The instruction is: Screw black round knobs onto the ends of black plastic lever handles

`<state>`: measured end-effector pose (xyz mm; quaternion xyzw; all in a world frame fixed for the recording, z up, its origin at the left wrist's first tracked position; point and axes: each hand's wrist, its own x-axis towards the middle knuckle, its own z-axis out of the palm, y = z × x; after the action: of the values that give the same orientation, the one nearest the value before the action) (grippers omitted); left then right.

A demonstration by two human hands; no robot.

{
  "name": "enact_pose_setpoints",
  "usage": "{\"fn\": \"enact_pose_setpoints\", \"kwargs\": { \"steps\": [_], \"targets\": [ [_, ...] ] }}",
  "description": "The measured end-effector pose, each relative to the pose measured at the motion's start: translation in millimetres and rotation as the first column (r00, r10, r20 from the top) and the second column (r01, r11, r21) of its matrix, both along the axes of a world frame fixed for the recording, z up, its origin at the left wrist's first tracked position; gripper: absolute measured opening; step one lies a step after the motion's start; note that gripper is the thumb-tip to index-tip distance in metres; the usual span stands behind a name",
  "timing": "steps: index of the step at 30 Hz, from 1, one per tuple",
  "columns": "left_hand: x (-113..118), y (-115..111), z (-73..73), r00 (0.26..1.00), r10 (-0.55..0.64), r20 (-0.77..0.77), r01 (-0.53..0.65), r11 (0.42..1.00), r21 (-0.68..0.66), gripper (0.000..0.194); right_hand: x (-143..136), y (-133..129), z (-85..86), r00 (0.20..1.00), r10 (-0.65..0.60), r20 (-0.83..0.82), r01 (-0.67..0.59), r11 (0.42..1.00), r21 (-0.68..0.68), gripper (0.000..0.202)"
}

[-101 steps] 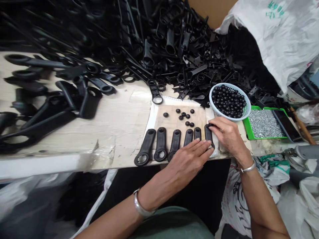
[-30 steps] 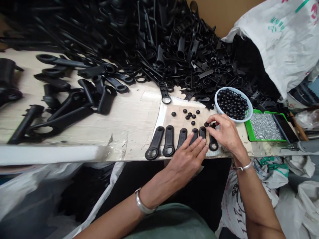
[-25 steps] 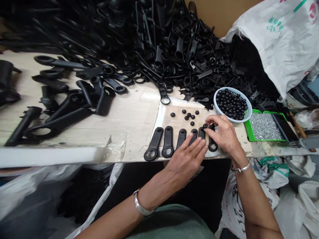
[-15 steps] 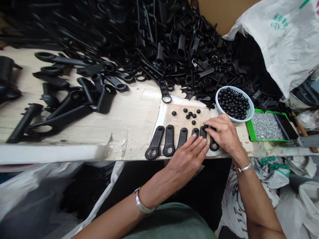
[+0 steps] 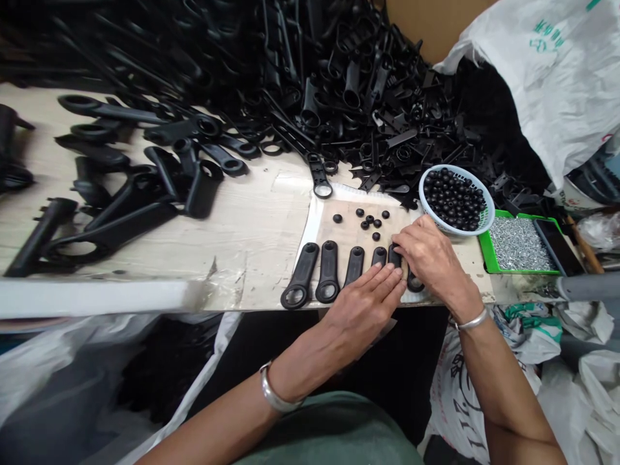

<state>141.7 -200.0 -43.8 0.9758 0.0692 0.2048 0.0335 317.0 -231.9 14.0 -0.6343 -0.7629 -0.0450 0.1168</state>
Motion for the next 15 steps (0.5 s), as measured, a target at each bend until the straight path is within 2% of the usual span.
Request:
{"fn": "enact_pose_setpoints", "kwargs": {
  "steps": [7, 15],
  "targets": [
    [-1.2, -4.3, 0.5, 0.998, 0.062, -0.001, -0.062, 0.998, -0.007, 0.035, -1.8, 1.0, 1.8, 0.999, -0.014, 0.042, 0.015, 0.999, -0.032, 0.017],
    [0.0, -3.2, 1.9, 0.999, 0.042, -0.011, -0.042, 0.999, -0.015, 0.034, 2.8, 0.1, 0.1, 0.992, -0.046, 0.118, 0.045, 0.999, 0.006, 0.016]
  ]
}}
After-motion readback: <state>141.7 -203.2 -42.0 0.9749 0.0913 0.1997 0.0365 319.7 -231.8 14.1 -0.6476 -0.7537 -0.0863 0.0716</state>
